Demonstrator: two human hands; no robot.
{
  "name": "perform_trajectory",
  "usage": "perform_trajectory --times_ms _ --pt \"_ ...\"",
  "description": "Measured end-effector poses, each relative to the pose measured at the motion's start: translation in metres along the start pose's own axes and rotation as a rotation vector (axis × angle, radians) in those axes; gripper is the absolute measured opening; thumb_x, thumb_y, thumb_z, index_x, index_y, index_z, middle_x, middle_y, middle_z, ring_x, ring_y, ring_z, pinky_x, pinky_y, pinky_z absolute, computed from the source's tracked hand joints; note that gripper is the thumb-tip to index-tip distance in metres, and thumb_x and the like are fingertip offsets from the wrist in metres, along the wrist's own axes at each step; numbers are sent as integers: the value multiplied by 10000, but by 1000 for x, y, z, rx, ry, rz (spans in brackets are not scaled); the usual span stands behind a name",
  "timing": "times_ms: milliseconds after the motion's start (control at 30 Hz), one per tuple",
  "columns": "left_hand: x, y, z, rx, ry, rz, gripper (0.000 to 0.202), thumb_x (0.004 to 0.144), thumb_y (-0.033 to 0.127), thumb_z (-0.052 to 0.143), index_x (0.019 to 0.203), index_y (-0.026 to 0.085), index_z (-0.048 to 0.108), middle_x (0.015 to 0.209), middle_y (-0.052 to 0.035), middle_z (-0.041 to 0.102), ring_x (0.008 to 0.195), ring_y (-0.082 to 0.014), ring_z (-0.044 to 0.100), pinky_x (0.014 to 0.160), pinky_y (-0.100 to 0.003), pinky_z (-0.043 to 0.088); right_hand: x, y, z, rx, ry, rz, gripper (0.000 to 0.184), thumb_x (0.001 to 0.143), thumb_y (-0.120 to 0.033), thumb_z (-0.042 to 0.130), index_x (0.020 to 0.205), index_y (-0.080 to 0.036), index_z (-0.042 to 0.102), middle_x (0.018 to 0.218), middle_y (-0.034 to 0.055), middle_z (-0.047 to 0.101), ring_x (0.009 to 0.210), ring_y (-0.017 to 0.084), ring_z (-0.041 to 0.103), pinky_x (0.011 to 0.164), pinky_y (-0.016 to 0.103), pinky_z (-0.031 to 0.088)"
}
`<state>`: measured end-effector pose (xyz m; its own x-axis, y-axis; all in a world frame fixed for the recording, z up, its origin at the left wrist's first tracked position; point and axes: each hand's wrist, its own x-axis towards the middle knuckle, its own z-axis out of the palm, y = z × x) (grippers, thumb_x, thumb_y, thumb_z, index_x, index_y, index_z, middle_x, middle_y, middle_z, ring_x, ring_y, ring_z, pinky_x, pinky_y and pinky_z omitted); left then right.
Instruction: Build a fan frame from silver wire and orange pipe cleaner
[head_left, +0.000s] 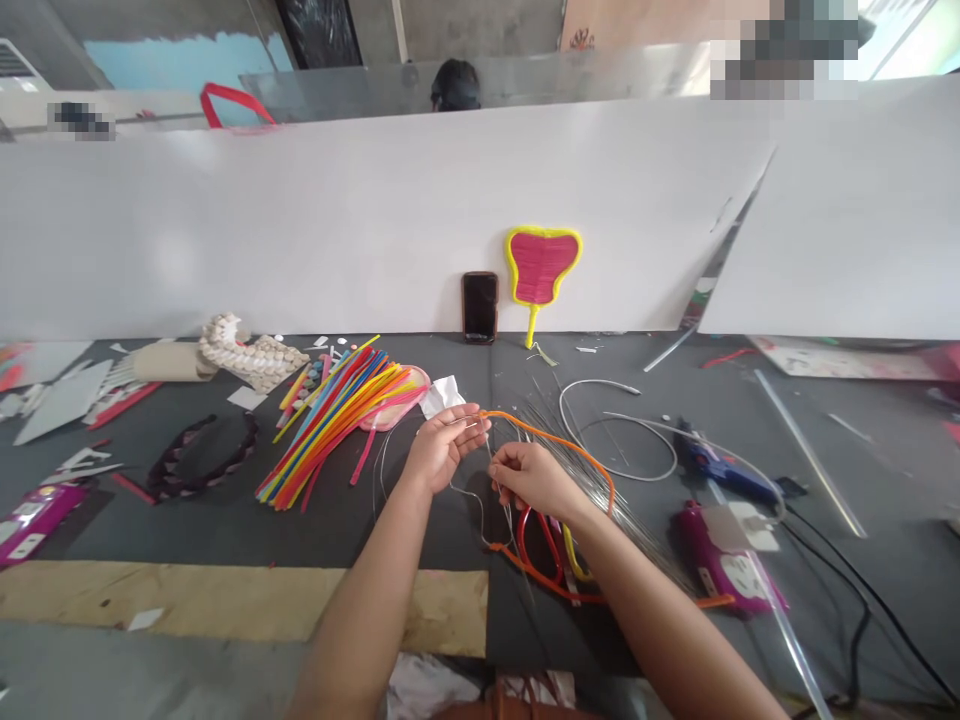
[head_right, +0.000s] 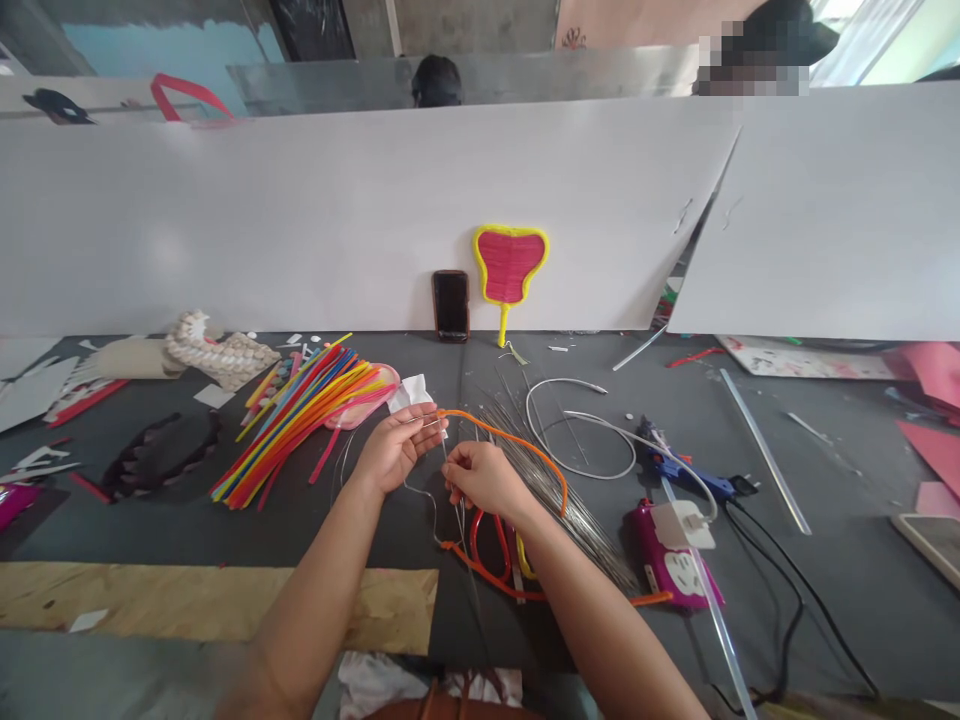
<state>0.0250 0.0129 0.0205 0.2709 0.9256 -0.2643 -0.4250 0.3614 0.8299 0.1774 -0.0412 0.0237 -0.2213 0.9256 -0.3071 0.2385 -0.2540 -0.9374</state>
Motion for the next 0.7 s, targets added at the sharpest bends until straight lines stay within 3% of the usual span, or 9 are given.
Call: perform_trajectory --times_ms 100,267,533,700 --pt "-2 2 0 29 -45 1 241 722 114 629 962 97 634 910 -118 699 907 -209 657 814 -314 511 -1 -1 -1 22 4 -1 112 750 -232 531 653 -176 538 485 -33 590 349 60 486 344 150 370" --pt "0 2 -6 192 -50 74 304 755 315 633 967 97 642 900 -131 705 893 -232 658 811 -370 512 -5 -8 -4 -3 7 6 106 752 -216 519 655 -175 530 494 -35 583 378 64 512 370 149 400" --pt "6 10 -11 1162 119 382 261 821 332 482 930 184 667 705 -33 699 692 -176 653 671 -274 471 -9 -2 -16 10 -62 -63 118 765 -275 516 705 -176 538 571 -22 595 418 67 526 345 137 325" --pt "5 18 0 1479 119 432 252 838 289 416 816 199 651 717 -36 690 661 -170 618 609 -255 396 -13 2 -18 26 -81 -67 143 765 -300 513 696 -175 525 583 -26 584 404 63 508 346 146 306"
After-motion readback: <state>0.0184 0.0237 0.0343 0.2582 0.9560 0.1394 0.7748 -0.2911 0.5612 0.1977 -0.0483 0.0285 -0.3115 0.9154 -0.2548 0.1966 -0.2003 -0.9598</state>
